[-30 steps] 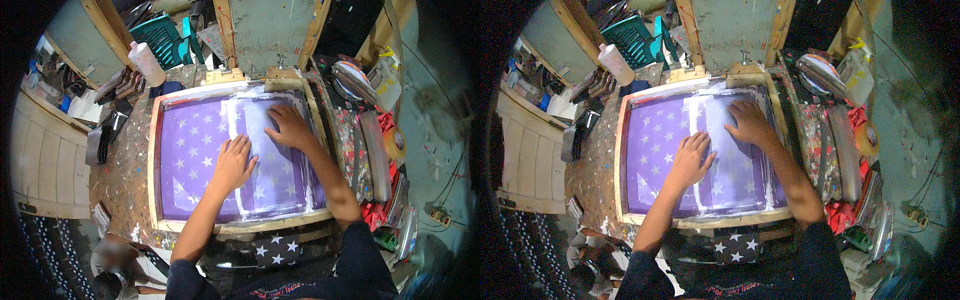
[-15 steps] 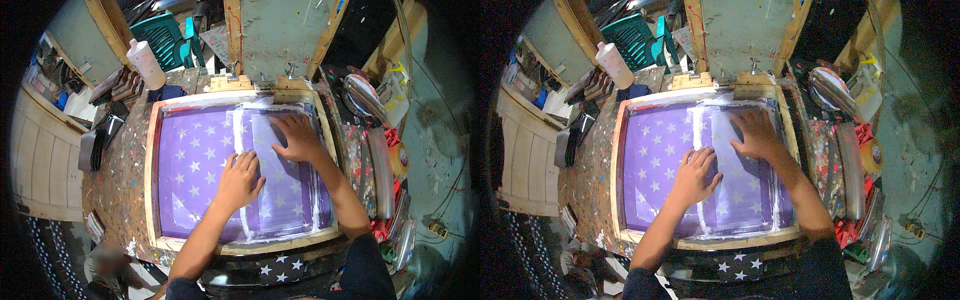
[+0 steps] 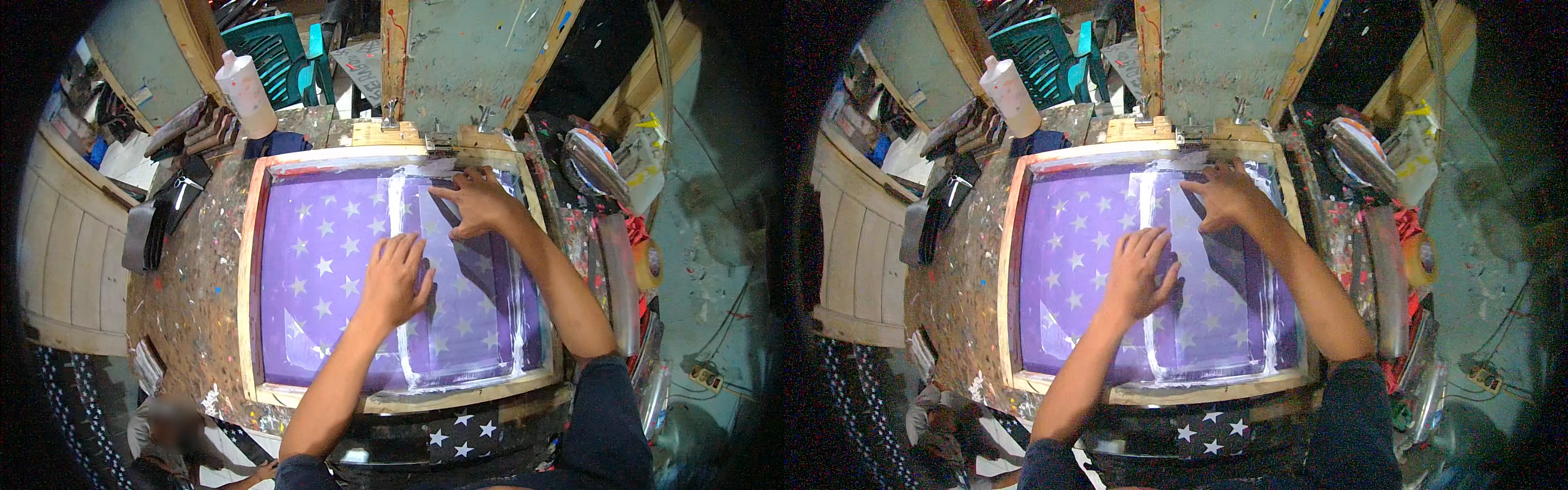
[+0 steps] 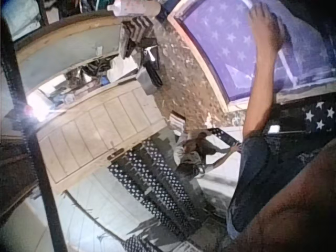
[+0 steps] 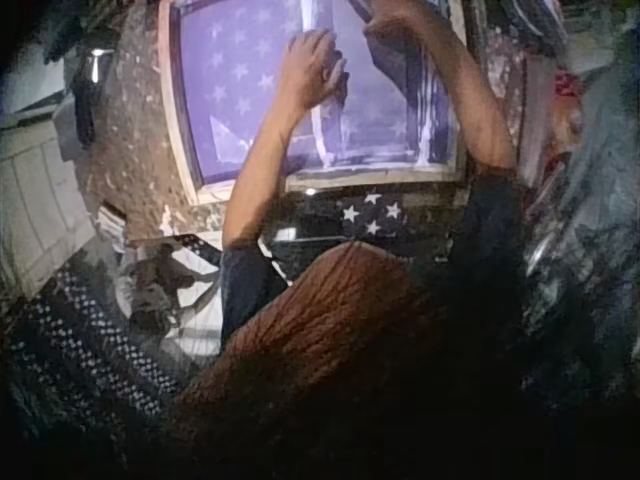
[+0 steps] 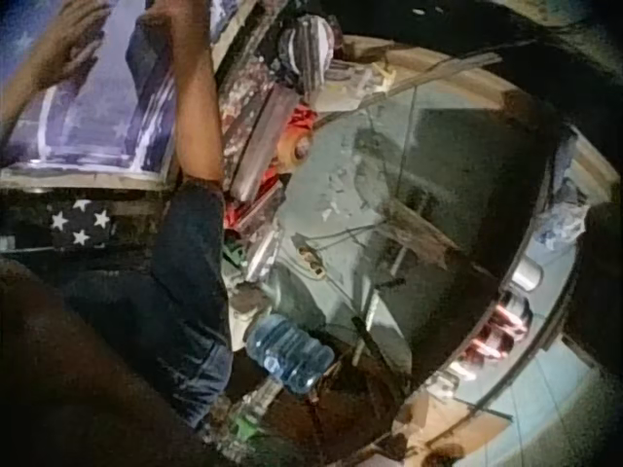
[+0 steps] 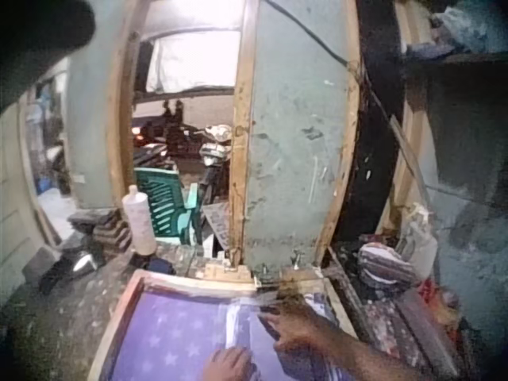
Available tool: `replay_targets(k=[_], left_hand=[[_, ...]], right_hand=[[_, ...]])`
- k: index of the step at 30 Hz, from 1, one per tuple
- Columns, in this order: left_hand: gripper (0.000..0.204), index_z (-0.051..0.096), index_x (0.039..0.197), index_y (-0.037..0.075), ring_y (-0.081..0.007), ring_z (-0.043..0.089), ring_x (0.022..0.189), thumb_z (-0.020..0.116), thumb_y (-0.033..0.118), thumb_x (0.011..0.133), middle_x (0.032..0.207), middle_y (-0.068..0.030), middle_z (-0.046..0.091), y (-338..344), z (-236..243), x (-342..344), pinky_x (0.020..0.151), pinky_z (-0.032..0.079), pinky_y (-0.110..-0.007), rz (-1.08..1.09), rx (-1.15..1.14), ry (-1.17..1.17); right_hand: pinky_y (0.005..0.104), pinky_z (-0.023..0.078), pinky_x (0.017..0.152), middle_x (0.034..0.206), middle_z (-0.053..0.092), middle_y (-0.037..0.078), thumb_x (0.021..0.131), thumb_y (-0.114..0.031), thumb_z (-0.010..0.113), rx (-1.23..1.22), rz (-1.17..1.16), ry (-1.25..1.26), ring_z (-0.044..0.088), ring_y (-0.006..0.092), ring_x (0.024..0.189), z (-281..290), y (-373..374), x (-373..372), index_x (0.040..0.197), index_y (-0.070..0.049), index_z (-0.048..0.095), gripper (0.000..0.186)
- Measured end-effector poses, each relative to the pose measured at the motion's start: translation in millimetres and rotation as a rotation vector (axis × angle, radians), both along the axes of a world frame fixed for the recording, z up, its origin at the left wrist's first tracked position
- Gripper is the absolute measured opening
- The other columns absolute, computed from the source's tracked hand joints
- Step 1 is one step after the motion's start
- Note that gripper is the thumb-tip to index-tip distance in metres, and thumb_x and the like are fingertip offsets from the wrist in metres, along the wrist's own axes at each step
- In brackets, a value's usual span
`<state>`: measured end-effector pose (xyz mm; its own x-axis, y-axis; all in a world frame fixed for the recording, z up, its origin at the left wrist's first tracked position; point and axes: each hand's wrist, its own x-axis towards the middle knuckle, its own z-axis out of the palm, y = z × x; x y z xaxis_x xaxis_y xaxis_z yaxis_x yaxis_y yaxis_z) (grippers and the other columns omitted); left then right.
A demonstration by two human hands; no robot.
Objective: The person aligns a black fabric with white stars under a screen printing frame, then uses a squeegee to pull white ink across the mesh to transfer the star pattern onto the fabric. The person repeats the alignment and squeegee strokes on the same fabric piece.
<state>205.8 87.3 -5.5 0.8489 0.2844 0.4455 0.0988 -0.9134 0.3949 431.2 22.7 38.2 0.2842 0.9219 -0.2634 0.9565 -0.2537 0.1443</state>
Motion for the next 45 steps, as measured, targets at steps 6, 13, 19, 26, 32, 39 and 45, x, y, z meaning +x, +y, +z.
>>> replay_targets(k=[6,13,19,26,32,39,45], left_hand=[[0.033,0.062,0.115,0.001,-0.0311,0.057,0.113,0.068,0.014,0.085,0.118,-0.0141,0.063,11,-5,-1,0.099,0.041,-0.044,0.123,0.041,-0.105],[0.019,0.063,0.098,0.003,-0.0283,0.058,0.096,0.07,0.011,0.083,0.097,-0.0105,0.063,11,-7,5,0.087,0.044,-0.04,0.131,0.073,-0.186],[0.008,0.062,0.087,0.006,-0.029,0.057,0.081,0.068,0.009,0.083,0.079,-0.0099,0.062,17,-20,8,0.076,0.043,-0.041,0.127,0.085,-0.188],[0.005,0.064,0.079,0.004,-0.0288,0.057,0.08,0.062,-0.001,0.078,0.078,-0.0119,0.063,20,-22,11,0.075,0.044,-0.039,0.085,0.052,-0.325],[0.005,0.065,0.08,0.003,-0.0304,0.057,0.079,0.064,-0.002,0.079,0.077,-0.0132,0.064,16,-16,12,0.074,0.044,-0.04,0.034,0.025,-0.361],[0.003,0.067,0.084,0.002,-0.03,0.059,0.081,0.065,0.001,0.082,0.081,-0.0137,0.066,15,-12,10,0.074,0.044,-0.04,0.036,0.104,-0.339],[0.007,0.068,0.091,0.001,-0.0313,0.06,0.083,0.064,0.007,0.09,0.086,-0.013,0.067,8,10,5,0.076,0.044,-0.041,0.066,0.119,-0.398]], right_hand=[[0.0604,0.023,0.115,0.142,0.05,0.019,0.063,-0.05,0.08,0.022,-0.034,0.02,0.039,0.0406,0.137,5,-2,-6,0.152,-0.027,0.038,0.101],[0.045,0.04,0.102,0.121,0.063,0.017,0.076,-0.031,0.078,0.595,-0.05,0.168,0.056,0.0294,0.119,4,-56,-9,0.126,-0.01,0.063,0.057],[0.035,0.048,0.066,0.082,0.066,0.013,0.078,-0.015,0.08,0.825,-0.353,0.313,0.062,0.0254,0.073,7,-149,-77,0.091,-0.001,0.072,0.021],[0.0282,0.05,0.065,0.077,0.072,0.01,0.079,-0.009,0.082,1.003,-0.712,0.474,0.066,0.0142,0.069,-6,-230,-158,0.082,0.001,0.074,0.012],[0.0241,0.051,0.068,0.079,0.074,0.007,0.086,-0.01,0.077,1.181,-0.85,0.637,0.066,0.0092,0.072,-32,-247,-169,0.092,0.003,0.076,0.014],[0.0258,0.042,0.056,0.064,0.059,0.0,0.1,-0.022,0.062,1.183,-0.8,0.584,0.051,0.0059,0.061,-37,-247,-169,0.08,0.003,0.066,0.033],[0.0299,0.046,0.059,0.069,0.063,0.01,0.099,-0.017,0.061,1.14,-0.771,0.545,0.057,0.0127,0.061,-46,-255,-159,0.089,0.004,0.065,0.024]])
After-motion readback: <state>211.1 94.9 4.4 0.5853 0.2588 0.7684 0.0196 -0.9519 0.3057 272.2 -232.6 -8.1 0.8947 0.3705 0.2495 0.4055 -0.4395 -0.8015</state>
